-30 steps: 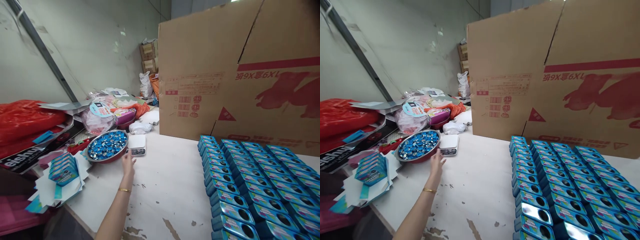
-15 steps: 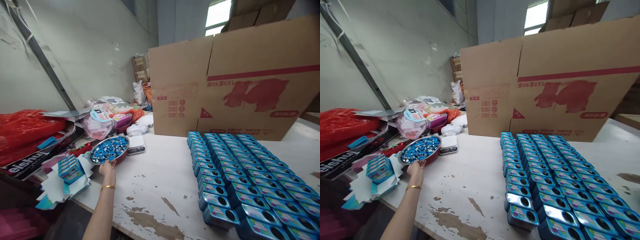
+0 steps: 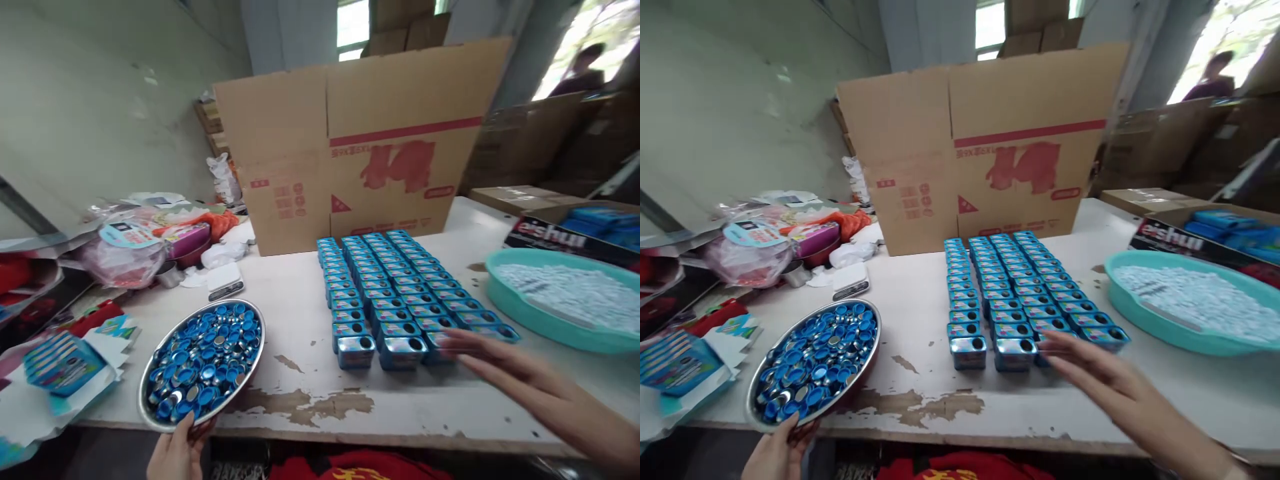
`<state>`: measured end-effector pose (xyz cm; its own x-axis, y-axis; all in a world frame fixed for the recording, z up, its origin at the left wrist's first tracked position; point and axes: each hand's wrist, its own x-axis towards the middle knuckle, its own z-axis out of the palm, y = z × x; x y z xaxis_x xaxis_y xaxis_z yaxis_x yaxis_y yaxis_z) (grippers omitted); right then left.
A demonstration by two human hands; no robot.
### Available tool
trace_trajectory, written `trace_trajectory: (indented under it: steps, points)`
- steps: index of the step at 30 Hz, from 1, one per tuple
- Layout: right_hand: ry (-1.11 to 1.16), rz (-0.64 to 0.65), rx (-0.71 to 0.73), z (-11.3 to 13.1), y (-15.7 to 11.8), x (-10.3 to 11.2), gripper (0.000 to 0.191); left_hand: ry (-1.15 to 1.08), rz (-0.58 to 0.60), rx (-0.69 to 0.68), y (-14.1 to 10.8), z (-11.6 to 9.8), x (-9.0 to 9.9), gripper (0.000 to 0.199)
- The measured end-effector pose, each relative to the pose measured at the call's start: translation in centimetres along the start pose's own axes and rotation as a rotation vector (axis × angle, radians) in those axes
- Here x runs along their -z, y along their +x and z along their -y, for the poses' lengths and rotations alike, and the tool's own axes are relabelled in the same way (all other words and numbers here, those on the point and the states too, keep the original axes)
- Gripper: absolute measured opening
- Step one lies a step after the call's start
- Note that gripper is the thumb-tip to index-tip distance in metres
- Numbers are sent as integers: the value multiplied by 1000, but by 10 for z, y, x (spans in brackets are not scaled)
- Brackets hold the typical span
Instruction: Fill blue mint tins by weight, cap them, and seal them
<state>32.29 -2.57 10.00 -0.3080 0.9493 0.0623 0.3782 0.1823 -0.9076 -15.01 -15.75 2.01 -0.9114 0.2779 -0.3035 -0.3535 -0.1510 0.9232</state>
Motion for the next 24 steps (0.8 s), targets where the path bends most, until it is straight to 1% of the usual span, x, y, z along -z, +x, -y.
trace_trajectory:
  steps: [1, 2, 5, 7, 10, 14, 16, 17, 19, 21, 22, 23, 24]
  points:
    - [73, 105, -46, 4, 1, -12, 46, -4, 13, 12, -4, 0, -6, 18]
    - [142, 200, -55, 9, 3, -27, 51, -5, 30, 21, -7, 0, -13, 17]
    - [223, 403, -17, 29, 9, -72, 58, 28, 114, 53, -6, -3, -43, 12]
    - [215, 492, 22, 42, 12, -98, 57, 61, 165, 84, 0, -5, -62, 9]
    - [186, 594, 78, 58, 19, -126, 53, 96, 204, 111, 13, -5, -84, 10]
    - [103, 702, 109, 67, 37, -152, 49, 119, 252, 128, 30, -2, -101, 14]
    - [78, 712, 110, 70, 51, -162, 46, 142, 272, 140, 38, -3, -105, 14]
    - [64, 686, 117, 72, 60, -167, 43, 158, 281, 145, 41, -3, -106, 15]
    - [-4, 582, 168, 77, 87, -178, 35, 191, 298, 157, 45, -4, -107, 16]
    - [-106, 460, 271, 83, 125, -194, 28, 208, 303, 165, 48, -3, -104, 17]
    - [-160, 413, 327, 86, 146, -206, 28, 210, 292, 163, 49, -2, -102, 19]
    - [-216, 378, 380, 88, 167, -221, 29, 212, 272, 159, 50, -1, -98, 20]
    - [-274, 356, 416, 89, 188, -238, 35, 214, 247, 155, 51, 1, -93, 21]
